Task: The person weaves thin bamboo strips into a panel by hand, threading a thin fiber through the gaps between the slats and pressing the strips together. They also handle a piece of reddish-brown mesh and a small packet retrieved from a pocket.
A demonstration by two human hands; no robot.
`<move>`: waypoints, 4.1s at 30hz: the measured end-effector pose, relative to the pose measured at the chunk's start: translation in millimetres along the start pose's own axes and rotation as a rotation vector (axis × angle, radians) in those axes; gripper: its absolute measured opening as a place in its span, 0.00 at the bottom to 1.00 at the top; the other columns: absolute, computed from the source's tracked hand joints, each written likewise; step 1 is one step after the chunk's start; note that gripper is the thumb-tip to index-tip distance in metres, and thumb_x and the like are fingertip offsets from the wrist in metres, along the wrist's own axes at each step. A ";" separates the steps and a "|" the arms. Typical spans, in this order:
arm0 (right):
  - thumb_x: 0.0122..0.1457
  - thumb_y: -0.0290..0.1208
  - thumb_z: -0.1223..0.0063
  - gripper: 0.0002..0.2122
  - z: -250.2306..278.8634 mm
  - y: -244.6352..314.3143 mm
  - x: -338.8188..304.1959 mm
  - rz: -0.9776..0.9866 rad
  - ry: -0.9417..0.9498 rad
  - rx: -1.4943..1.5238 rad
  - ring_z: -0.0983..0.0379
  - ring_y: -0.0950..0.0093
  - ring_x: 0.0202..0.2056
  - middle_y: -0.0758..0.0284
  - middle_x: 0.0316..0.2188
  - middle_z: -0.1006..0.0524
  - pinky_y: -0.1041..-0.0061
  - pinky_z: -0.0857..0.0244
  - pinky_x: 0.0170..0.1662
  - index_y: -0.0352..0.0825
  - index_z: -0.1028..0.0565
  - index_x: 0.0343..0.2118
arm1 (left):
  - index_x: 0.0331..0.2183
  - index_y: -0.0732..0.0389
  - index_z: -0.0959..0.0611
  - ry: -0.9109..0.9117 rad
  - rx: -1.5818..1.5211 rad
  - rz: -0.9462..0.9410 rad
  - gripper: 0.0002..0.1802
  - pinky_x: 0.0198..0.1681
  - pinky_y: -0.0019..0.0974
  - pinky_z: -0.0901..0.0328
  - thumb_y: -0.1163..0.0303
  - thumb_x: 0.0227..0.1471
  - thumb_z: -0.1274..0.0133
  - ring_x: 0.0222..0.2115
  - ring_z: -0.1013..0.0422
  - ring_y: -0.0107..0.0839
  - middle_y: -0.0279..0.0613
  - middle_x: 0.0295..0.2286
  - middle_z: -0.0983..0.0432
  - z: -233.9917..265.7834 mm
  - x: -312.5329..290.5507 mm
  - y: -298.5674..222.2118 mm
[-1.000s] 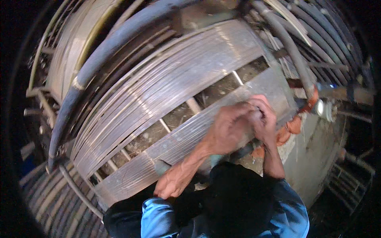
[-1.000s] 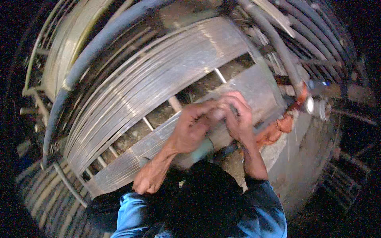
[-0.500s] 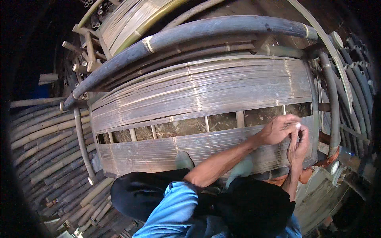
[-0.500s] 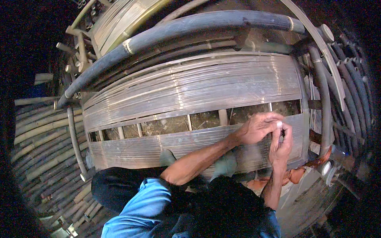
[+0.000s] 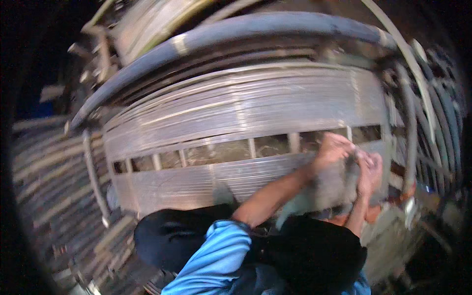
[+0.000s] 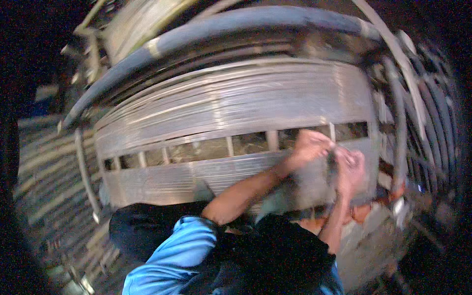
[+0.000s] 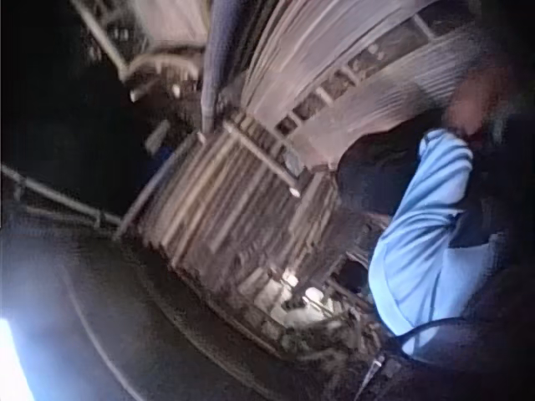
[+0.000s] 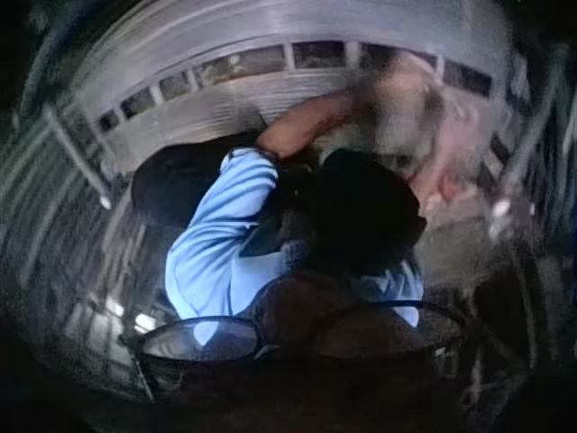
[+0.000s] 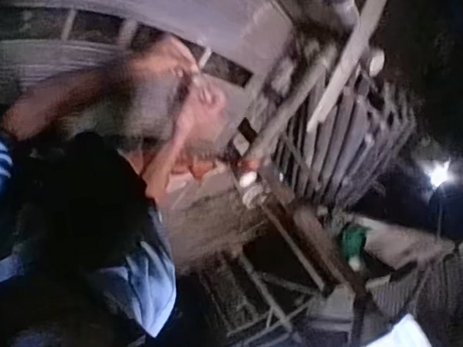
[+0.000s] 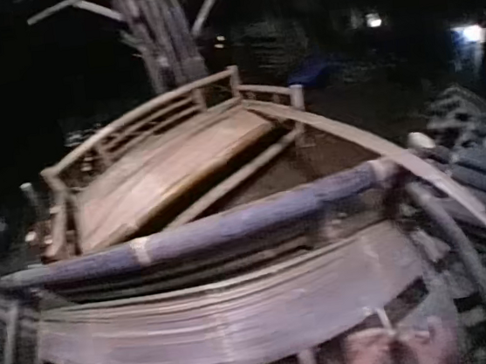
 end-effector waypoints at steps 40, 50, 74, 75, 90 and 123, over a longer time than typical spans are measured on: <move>0.57 0.23 0.37 0.12 -32.3 -24.5 1.2 0.156 0.110 0.117 0.24 0.82 0.30 0.69 0.25 0.23 0.81 0.30 0.30 0.33 0.34 0.34 | 0.41 0.70 0.16 -0.018 0.023 0.148 0.13 0.37 0.31 0.32 0.72 0.56 0.43 0.32 0.25 0.27 0.42 0.34 0.17 2.3 -6.9 -10.3; 0.59 0.21 0.40 0.07 -29.0 -45.2 10.4 0.029 0.142 0.279 0.22 0.80 0.32 0.63 0.29 0.18 0.81 0.29 0.35 0.29 0.28 0.36 | 0.43 0.72 0.17 -0.047 0.051 0.060 0.13 0.32 0.29 0.32 0.79 0.54 0.43 0.30 0.25 0.26 0.43 0.33 0.19 -2.9 -1.4 -3.9; 0.58 0.25 0.39 0.04 -17.0 -27.5 -4.1 0.245 0.050 -0.068 0.21 0.72 0.33 0.61 0.30 0.19 0.72 0.27 0.38 0.32 0.20 0.35 | 0.48 0.74 0.25 -0.159 0.125 0.076 0.22 0.32 0.26 0.28 0.81 0.49 0.42 0.29 0.23 0.25 0.45 0.31 0.19 -11.5 -4.2 -5.5; 0.56 0.24 0.39 0.05 -17.3 -24.8 -4.0 0.361 0.040 -0.178 0.21 0.68 0.34 0.61 0.31 0.19 0.70 0.27 0.39 0.33 0.19 0.35 | 0.48 0.74 0.25 -0.167 0.076 0.121 0.22 0.32 0.28 0.27 0.82 0.50 0.41 0.29 0.23 0.28 0.47 0.32 0.19 -11.7 -5.5 -8.8; 0.54 0.21 0.39 0.05 -17.6 -14.3 -15.2 0.384 -0.073 -0.122 0.30 0.79 0.32 0.66 0.33 0.22 0.80 0.34 0.34 0.31 0.18 0.34 | 0.49 0.69 0.25 0.004 0.216 0.406 0.19 0.33 0.34 0.29 0.74 0.56 0.46 0.28 0.25 0.31 0.42 0.29 0.20 -14.1 -30.2 -32.7; 0.62 0.35 0.43 0.22 274.6 417.3 -421.9 -0.745 0.525 0.071 0.30 0.71 0.53 0.60 0.56 0.29 0.67 0.37 0.57 0.38 0.32 0.58 | 0.57 0.47 0.24 0.713 1.269 0.007 0.31 0.62 0.59 0.55 0.52 0.52 0.43 0.62 0.51 0.60 0.55 0.61 0.45 -277.2 -415.9 -427.6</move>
Point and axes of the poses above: each hand's wrist, its own x-axis towards the middle knuckle, its own z-axis out of the back of the hand, y = z × x, the point moved 1 cm from there along x, towards the middle knuckle
